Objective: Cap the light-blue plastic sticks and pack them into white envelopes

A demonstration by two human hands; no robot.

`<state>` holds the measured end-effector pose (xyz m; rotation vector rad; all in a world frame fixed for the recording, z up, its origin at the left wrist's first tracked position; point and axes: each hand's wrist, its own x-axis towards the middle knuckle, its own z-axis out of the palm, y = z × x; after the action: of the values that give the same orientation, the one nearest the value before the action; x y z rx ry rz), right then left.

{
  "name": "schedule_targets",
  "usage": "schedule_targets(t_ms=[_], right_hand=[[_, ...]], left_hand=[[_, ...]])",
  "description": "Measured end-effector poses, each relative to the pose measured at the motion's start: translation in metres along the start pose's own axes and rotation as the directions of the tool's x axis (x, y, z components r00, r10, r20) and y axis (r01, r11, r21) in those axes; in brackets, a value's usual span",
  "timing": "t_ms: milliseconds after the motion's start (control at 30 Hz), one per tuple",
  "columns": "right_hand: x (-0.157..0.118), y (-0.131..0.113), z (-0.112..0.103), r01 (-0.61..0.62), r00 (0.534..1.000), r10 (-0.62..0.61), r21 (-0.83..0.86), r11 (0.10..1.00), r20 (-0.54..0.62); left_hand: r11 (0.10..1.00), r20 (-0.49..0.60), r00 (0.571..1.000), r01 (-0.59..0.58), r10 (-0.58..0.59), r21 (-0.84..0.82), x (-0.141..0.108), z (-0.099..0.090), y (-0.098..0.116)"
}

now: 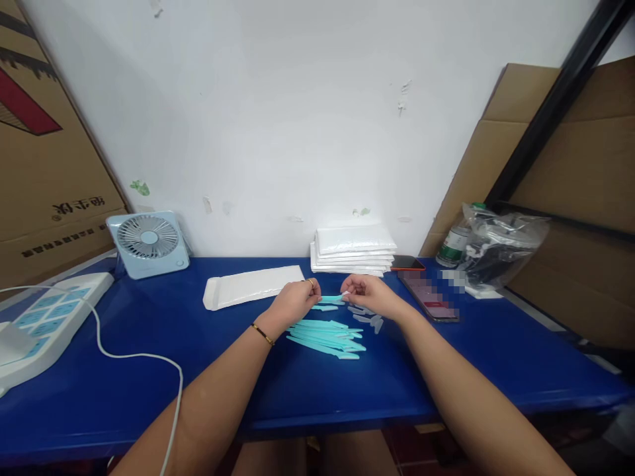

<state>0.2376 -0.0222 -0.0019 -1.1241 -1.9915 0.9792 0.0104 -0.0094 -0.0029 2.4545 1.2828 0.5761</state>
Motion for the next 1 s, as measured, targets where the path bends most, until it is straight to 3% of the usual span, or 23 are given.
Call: schedule_targets(t_ms=[67,167,267,333,467,533,633,767,1000], right_hand=[[0.001,0.004,-0.003,0.010,1.000,-0.011,-0.071,0.997,-0.018],[0.002,0.015,-0.014,0.005,0.994,-0.040,-0.312,0.950,-0.106],[0.003,0.030,-0.025,-0.052,0.990,-0.024,-0.510,0.858,-0.142],[0.003,0.039,-0.027,-0.103,0.991,0.041,-0.538,0.837,-0.125],[0.005,0.045,-0.025,-0.161,0.987,0.133,-0.489,0.857,-0.092],[0.005,0.041,-0.025,-0.174,0.985,0.146,-0.444,0.879,-0.097],[0.001,0.032,-0.029,-0.166,0.985,0.143,-0.297,0.940,-0.097],[-0.004,0.018,-0.033,-0.135,0.990,0.137,-0.094,0.986,0.020],[-0.004,0.007,-0.023,-0.132,0.988,0.135,-0.036,0.991,0.070]], left_hand=[[1.000,0.008,1.000,0.015,-0.016,0.015,0.001,0.001,-0.003],[0.995,0.002,0.999,0.036,-0.036,0.088,0.001,0.001,-0.005],[0.990,-0.013,1.000,-0.012,0.014,0.141,-0.001,-0.002,-0.004],[0.989,0.058,0.996,-0.068,0.060,0.133,-0.003,-0.004,-0.001],[0.995,0.291,0.956,-0.058,0.031,0.086,-0.007,-0.006,0.006],[0.997,0.322,0.947,-0.035,0.010,0.074,-0.008,-0.005,0.007],[0.997,0.248,0.969,-0.007,-0.011,0.071,-0.007,-0.005,0.005],[0.995,0.102,0.991,0.082,-0.088,0.059,-0.004,-0.006,-0.002],[0.995,0.038,0.995,0.090,-0.091,0.045,-0.002,-0.004,-0.008]])
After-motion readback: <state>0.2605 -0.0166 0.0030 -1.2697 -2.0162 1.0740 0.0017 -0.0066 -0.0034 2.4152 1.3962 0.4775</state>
